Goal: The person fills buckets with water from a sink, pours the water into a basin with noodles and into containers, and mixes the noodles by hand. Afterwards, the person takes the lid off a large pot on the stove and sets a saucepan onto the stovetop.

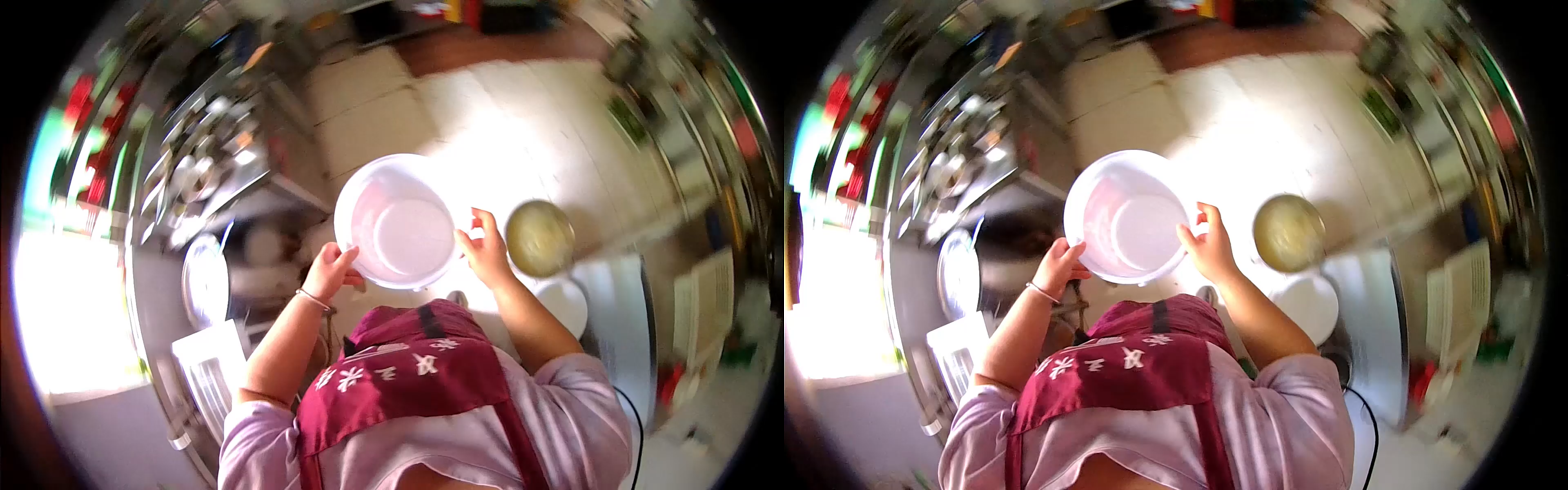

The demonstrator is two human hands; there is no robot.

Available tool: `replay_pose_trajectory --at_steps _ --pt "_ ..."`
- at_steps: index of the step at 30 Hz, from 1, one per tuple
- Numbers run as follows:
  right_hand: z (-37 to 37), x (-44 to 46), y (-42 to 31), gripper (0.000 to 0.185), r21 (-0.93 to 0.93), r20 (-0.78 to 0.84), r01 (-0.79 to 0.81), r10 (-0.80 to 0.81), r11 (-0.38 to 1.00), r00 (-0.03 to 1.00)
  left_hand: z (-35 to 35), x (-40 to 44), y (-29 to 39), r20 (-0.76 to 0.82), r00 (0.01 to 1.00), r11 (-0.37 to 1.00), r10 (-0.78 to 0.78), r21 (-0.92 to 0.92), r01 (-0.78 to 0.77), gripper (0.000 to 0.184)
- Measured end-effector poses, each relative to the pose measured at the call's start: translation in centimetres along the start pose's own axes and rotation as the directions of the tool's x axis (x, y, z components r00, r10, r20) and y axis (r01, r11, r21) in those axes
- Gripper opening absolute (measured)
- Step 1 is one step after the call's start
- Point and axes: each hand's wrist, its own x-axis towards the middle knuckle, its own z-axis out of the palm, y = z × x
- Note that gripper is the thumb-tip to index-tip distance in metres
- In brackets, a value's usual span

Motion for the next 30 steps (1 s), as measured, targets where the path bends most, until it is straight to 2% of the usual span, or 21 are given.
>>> replay_pose_trajectory --at_steps 1,3,5,6,8,11,12,13,16,17,20,22,23,24,26,27,30 --pt "2.3 -0.9 -1.8 0.052 0.11 0.113 0.047 -0.059 0.993 0.992 -2.5 -2.0 -2.1 -0.076 0.997 0.993 0.012 -0.114 -0.021 0.033" --pt "6.6 -3.0 -5.8 0.051 0.196 0.33 0.05 -0.113 0.979 0.937 -7.0 -7.5 -3.8 -0.218 0.975 0.973 0.05 -0.209 -0.097 0.028" --pt "11.5 -2.7 -9.0 0.048 0.308 0.553 -0.062 -0.126 0.949 0.823 -13.1 -11.0 -6.5 -0.352 0.935 0.947 0.051 -0.28 -0.157 0.027" --pt "13.2 -2.5 -10.4 0.045 0.297 0.62 -0.043 -0.158 0.954 0.769 -14.9 -13.5 -7.0 -0.423 0.905 0.931 0.051 -0.307 -0.196 0.026" --pt "16.4 -3.5 -11.9 0.037 0.24 0.659 -0.005 -0.158 0.971 0.735 -17.7 -19.2 -9.3 -0.549 0.834 0.888 0.048 -0.359 -0.288 0.025" --pt "22.3 -8.7 -14.8 0.029 0.086 0.709 0.013 -0.071 0.996 0.701 -23.2 -29.8 -13.7 -0.634 0.771 0.772 0.055 -0.463 -0.435 0.025" --pt "24.0 -9.7 -14.9 0.026 0.073 0.746 0.023 -0.07 0.997 0.663 -24.8 -32.0 -15.8 -0.669 0.739 0.733 0.074 -0.466 -0.495 0.027" --pt "25.7 -10.9 -15.0 0.026 0.068 0.776 0.034 -0.074 0.997 0.627 -26.0 -34.6 -17.0 -0.725 0.689 0.729 0.017 -0.462 -0.505 0.028" --pt "30.9 -14.8 -13.5 0.025 -0.119 0.862 0.107 0.05 0.987 0.504 -30.2 -40.1 -22.5 -0.822 0.57 0.636 -0.006 -0.443 -0.632 0.032" --pt "32.1 -15.4 -12.7 0.025 -0.126 0.892 0.137 0.052 0.983 0.449 -31.1 -41.5 -23.8 -0.85 0.526 0.633 -0.024 -0.42 -0.65 0.031" --pt "34.8 -16.7 -11.3 0.024 -0.262 0.908 0.128 0.2 0.956 0.368 -34.3 -44.3 -27.9 -0.889 0.447 0.637 -0.101 -0.403 -0.657 0.03" --pt "35.2 -17.2 -9.7 0.025 -0.349 0.884 0.062 0.306 0.935 0.352 -35.8 -45.5 -31.7 -0.915 0.332 0.694 -0.23 -0.393 -0.603 0.03" --pt "35.6 -16.8 -9.0 0.025 -0.386 0.87 0.041 0.349 0.922 0.347 -36.5 -45.8 -33.1 -0.917 0.32 0.687 -0.239 -0.393 -0.611 0.03" --pt "35.9 -16.4 -8.2 0.025 -0.389 0.874 0.054 0.349 0.92 0.339 -37.0 -46.0 -34.4 -0.914 0.268 0.719 -0.304 -0.404 -0.565 0.032" --pt "36.0 -15.4 -6.5 0.026 -0.493 0.828 0.071 0.442 0.867 0.345 -37.5 -46.8 -36.3 -0.902 0.187 0.756 -0.389 -0.428 -0.495 0.034" --pt "36.3 -15.0 -5.8 0.026 -0.496 0.829 0.079 0.444 0.865 0.339 -37.8 -46.9 -37.8 -0.905 0.153 0.737 -0.396 -0.413 -0.535 0.034" --pt "36.9 -13.5 -2.3 0.022 -0.609 0.761 0.144 0.524 0.78 0.383 -38.0 -47.4 -40.8 -0.894 0.117 0.754 -0.433 -0.43 -0.496 0.037"
